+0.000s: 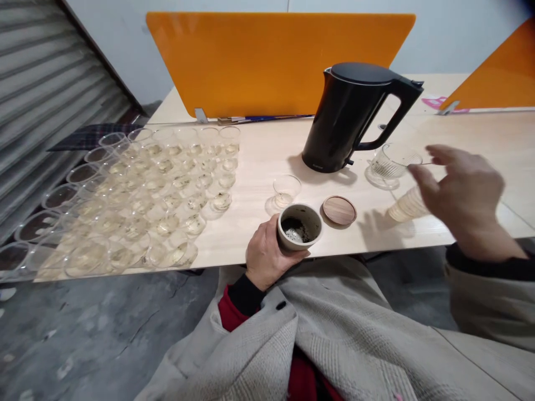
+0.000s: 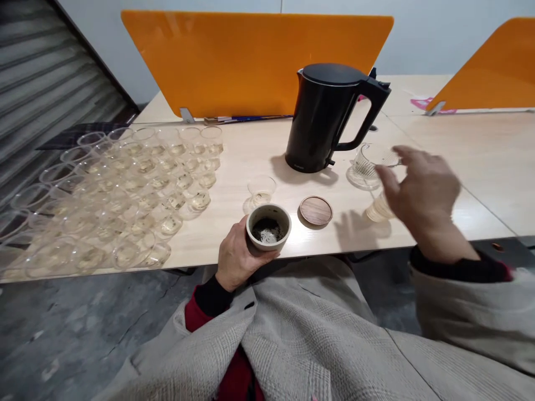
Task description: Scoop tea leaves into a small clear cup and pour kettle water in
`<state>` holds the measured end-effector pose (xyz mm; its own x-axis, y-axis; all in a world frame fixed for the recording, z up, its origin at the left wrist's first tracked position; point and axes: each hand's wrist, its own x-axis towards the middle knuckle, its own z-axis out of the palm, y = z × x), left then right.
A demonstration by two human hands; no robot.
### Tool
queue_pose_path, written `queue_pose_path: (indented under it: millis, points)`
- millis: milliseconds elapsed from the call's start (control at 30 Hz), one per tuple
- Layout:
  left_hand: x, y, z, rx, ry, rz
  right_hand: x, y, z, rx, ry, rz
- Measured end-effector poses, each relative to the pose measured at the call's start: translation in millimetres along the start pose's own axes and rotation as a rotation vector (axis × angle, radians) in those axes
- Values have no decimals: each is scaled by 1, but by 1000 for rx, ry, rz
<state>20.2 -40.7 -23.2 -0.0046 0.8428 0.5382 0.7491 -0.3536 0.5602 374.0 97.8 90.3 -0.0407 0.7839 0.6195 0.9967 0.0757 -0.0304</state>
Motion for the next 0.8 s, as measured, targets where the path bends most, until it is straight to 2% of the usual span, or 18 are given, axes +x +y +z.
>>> queue_pose_path:
  millis: [67,100,200,267,333,433,633,733,800]
  points:
    - [0,0,-1,8,-8,-5,-27,-29,-1,191,-65,-151]
    - [1,0,-1,13,-11,-4,-38,-43,3,267,-180,-223]
    - [1,0,-2,24,-13,-8,-63,-73,29,377,-452,-379]
    - [1,1,-2,26,-19,-11,-71,-81,49,390,-517,-426]
    - [1,1,-2,24,-26,-17,-75,-84,63,396,-501,-427]
    - [2,2,-1,19,-28,-24,-77,-84,71,414,-402,-382]
    - [1,2,0,20,-8,-14,-78,-85,72,487,-250,-348]
    - [1,2,1,19,-8,-23,-76,-85,69,550,-225,-267]
    - [1,2,2,16,-9,-24,-72,-87,58,606,-230,-194]
